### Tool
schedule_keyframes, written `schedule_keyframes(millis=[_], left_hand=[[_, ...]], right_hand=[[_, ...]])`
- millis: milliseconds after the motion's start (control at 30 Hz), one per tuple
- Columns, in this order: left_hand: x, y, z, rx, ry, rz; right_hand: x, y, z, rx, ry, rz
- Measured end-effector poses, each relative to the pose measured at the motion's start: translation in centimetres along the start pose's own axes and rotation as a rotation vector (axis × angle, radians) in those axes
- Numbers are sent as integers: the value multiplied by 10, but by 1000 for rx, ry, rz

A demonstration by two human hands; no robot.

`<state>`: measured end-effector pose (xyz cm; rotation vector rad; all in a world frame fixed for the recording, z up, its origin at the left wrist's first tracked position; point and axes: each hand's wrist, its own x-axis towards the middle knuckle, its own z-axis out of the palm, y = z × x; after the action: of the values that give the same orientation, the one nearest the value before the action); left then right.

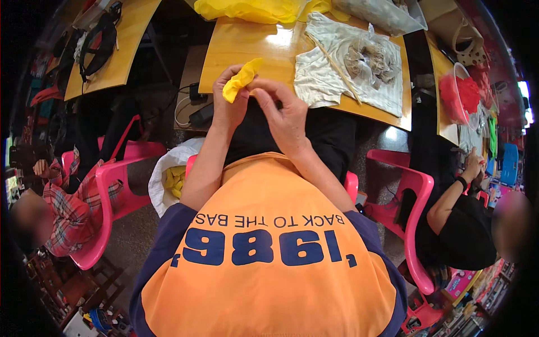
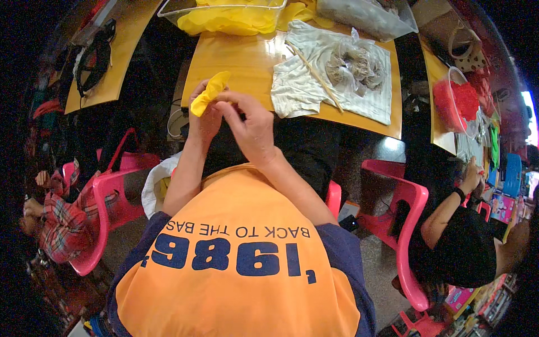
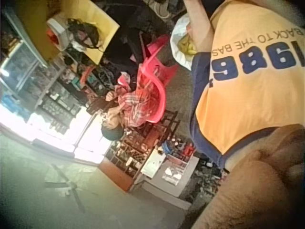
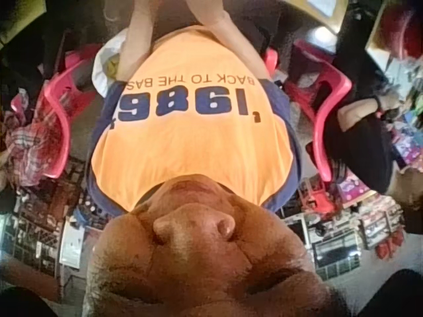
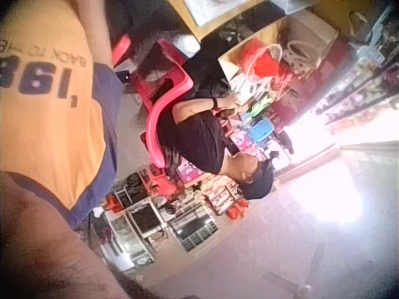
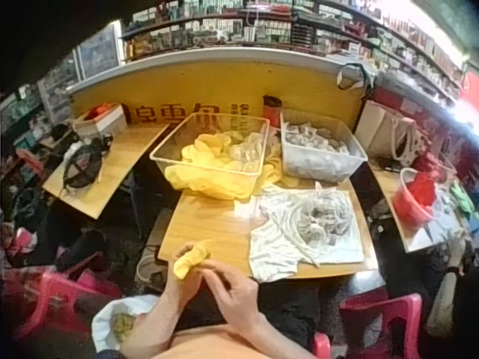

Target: Applying adhesive to leather pieces and assembling them.

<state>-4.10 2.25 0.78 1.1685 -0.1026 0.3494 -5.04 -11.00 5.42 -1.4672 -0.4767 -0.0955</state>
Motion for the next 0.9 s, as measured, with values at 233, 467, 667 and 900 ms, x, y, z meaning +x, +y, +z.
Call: schedule_keyframes(millis=[233, 467, 667, 900], left_hand=[[-12, -1, 24, -303, 120, -213], [-14, -21, 10, -489, 144, -175], [-10, -4, 19, -558, 167, -259], [-12, -16, -5, -543, 61, -187]], right_hand=[[9, 14, -14, -510, 39, -351], [10, 15, -10, -462, 24, -336], [5, 14, -9, -341, -68, -145], [1, 12, -2, -306, -98, -46]])
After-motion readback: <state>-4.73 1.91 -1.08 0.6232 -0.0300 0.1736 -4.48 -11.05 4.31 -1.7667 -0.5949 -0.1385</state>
